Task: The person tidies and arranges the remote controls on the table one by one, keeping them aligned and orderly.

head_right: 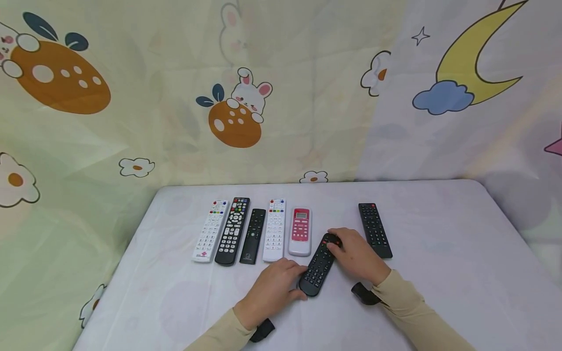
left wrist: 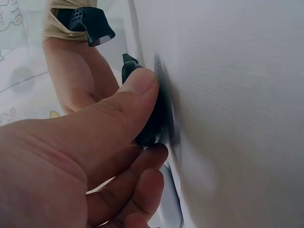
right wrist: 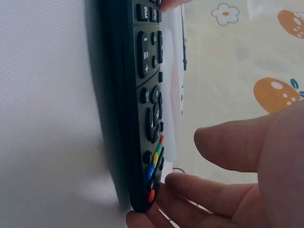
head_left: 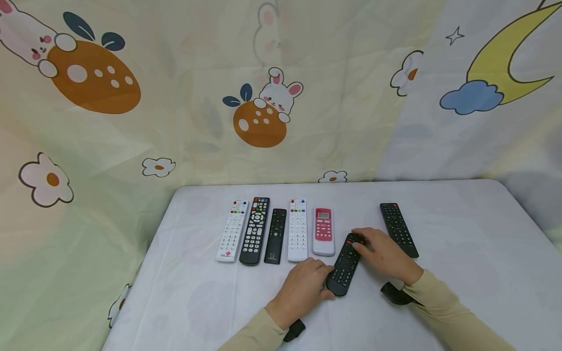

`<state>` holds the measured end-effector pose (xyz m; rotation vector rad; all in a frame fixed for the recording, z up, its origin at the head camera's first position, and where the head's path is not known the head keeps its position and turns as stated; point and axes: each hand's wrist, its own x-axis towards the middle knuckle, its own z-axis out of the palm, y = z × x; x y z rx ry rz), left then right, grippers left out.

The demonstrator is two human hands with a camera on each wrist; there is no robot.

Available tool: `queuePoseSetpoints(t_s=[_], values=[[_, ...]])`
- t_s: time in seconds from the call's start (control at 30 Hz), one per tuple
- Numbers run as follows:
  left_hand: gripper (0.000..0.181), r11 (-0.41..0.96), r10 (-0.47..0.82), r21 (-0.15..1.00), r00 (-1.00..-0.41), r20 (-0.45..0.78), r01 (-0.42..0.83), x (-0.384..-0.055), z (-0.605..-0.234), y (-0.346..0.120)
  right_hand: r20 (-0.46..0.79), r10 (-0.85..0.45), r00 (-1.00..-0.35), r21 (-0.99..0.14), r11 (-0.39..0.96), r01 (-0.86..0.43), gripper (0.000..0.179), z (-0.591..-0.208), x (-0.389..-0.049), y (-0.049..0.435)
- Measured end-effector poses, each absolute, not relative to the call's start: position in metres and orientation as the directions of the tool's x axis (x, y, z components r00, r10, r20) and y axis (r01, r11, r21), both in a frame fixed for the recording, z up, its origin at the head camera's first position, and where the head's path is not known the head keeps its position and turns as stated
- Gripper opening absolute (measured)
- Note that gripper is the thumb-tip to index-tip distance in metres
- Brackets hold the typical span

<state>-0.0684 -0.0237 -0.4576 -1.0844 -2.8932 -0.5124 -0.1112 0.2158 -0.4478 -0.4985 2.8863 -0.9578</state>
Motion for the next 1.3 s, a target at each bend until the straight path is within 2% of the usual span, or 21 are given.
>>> queuePoseSetpoints(t_s=[1.3], values=[[0.060,0.747,0.560,0.273,-0.795,0.232,0.606,-0.071,-0.447,0.007,0.141,-0.322,-0.936,-0.542,0.766,-0.345,0.032,-0.433,-0.132,0.217]])
